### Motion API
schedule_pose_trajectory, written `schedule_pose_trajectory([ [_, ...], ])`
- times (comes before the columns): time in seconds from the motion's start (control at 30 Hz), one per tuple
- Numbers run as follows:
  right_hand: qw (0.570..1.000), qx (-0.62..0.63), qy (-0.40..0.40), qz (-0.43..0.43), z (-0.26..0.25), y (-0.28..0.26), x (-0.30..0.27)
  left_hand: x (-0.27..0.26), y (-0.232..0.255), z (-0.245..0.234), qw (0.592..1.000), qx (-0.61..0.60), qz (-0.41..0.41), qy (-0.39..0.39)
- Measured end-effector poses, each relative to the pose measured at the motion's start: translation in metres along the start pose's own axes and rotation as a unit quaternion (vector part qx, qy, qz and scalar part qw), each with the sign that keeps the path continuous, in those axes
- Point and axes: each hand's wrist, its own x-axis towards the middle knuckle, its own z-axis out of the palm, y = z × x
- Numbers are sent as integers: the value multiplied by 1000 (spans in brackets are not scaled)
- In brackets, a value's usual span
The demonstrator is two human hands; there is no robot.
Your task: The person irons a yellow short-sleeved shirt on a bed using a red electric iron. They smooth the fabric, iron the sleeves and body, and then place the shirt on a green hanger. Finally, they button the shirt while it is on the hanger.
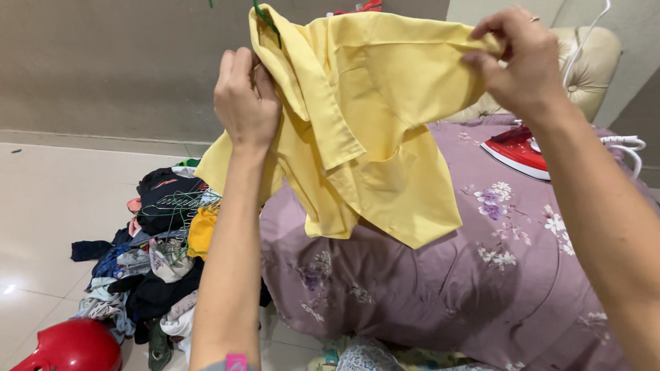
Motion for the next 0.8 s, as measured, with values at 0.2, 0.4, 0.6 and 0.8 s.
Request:
schedule_pose_trajectory([
  [0.2,949,235,26,208,9,89,-18,-12,-13,-4,999,-49,12,-9],
  [0.4,974,-26,-32,223,4,85,-14,-19,-17,-7,997,-74,9,-6],
  [0.6,995,-38,-5,-97,5,-22,5,-24,-3,14,999,-41,21,-7],
  [0.8,985,-90,14,-147,30,-48,12,-30,15,22,998,-52,12,-18],
])
